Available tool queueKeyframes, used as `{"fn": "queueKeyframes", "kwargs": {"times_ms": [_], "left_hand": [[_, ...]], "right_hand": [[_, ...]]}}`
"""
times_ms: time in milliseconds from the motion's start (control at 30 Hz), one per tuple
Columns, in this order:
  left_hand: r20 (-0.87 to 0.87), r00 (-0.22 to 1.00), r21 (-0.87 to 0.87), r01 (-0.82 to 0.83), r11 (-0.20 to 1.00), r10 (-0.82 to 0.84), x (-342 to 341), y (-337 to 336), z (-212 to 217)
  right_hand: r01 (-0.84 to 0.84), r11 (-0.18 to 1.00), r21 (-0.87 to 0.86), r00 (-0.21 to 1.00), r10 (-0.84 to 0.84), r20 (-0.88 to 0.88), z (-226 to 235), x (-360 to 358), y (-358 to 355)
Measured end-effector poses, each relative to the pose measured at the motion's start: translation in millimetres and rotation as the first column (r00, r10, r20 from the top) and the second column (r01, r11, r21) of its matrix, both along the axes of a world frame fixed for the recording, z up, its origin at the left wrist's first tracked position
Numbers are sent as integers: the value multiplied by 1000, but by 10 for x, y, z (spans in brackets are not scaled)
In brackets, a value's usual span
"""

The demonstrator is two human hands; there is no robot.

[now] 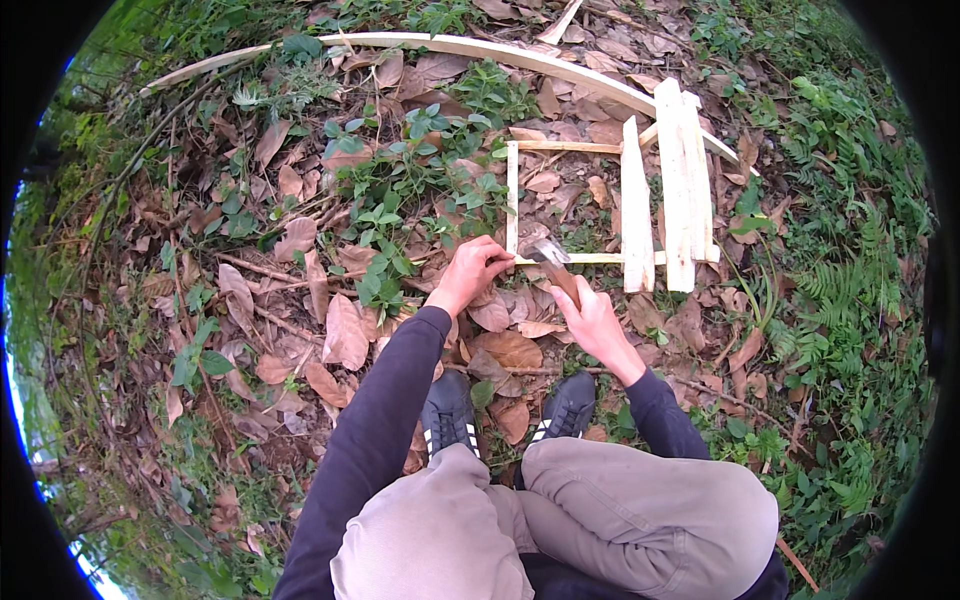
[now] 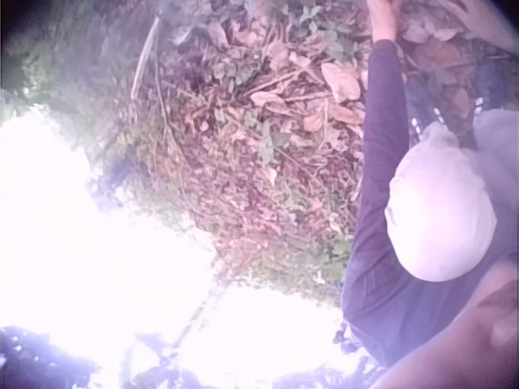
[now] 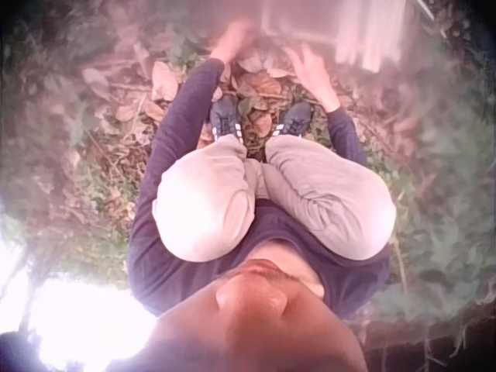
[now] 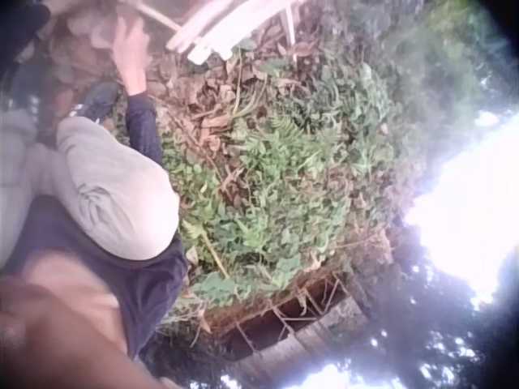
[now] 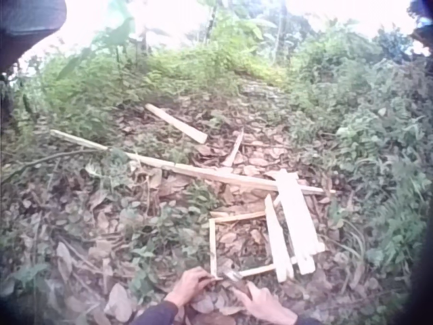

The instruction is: The person assembles a small wooden frame using a hammer and nails. They position wooden planks on the ground, align them, and hammer nails into the joints to secure the structure.

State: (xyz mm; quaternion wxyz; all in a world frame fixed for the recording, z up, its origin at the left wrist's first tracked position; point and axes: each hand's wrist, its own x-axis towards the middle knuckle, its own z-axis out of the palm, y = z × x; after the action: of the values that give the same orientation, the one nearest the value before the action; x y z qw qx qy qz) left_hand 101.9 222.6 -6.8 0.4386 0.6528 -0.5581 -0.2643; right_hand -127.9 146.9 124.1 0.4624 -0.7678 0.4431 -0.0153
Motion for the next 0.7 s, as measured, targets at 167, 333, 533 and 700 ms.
{"fn": "queueKeyframes", "kwargs": {"times_ms": [167, 333, 533, 700], "left_hand": [[-15, 1000, 38, -7, 999, 8, -12, 7, -5], [-8, 1000, -5, -4, 1000, 4, 1, -8, -23], [-5, 1000, 23, -2, 1000, 2, 30, -5, 1], [-49, 999, 49, -5, 999, 7, -24, -5, 20]], "right_hand": [[-61, 994, -88, 998, 58, -33, -58, 90, -99], [16, 991, -136, 999, -10, 49, -52, 153, -50], [-218, 964, -155, 968, 193, -158, -290, 33, -10], [106, 962, -251, 989, -76, 126, 42, 129, 41]]}}
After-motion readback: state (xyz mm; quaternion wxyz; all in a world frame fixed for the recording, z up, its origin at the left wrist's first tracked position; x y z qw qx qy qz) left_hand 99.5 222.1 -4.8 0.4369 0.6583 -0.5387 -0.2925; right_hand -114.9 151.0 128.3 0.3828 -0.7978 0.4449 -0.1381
